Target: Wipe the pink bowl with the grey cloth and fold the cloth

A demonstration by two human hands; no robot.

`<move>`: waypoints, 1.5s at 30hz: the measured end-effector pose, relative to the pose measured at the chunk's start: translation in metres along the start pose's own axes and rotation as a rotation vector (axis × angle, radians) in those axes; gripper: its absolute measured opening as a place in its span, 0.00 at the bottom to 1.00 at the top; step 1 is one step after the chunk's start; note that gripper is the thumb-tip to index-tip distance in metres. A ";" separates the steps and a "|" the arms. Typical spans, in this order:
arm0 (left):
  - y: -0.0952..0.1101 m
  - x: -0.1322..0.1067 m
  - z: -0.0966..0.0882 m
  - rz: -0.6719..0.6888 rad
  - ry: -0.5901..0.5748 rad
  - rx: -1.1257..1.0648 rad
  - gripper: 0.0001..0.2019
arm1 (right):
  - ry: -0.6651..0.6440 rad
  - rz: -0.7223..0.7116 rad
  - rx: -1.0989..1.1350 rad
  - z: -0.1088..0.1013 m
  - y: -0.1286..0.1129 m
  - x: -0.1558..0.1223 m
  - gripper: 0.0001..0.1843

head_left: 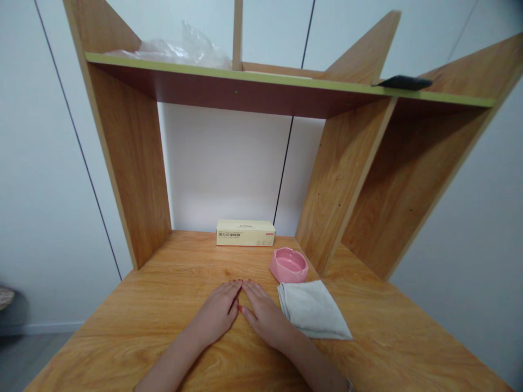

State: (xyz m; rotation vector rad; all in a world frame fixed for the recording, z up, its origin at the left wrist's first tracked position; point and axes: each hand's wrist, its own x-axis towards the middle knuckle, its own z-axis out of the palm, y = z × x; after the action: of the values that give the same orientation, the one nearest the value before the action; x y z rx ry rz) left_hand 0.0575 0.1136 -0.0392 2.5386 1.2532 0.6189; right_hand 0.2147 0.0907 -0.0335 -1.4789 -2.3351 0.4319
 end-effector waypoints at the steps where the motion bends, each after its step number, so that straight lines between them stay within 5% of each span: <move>1: 0.000 0.000 0.000 -0.002 -0.005 0.004 0.23 | -0.001 -0.002 0.002 0.000 0.000 0.000 0.29; 45: -0.002 0.000 0.003 0.008 0.018 -0.002 0.23 | 0.020 -0.006 0.036 0.004 0.004 0.001 0.29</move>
State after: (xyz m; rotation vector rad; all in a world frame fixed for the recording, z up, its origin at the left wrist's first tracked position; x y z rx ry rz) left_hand 0.0574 0.1145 -0.0421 2.5432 1.2476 0.6460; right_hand 0.2154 0.0929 -0.0388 -1.4528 -2.3034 0.4533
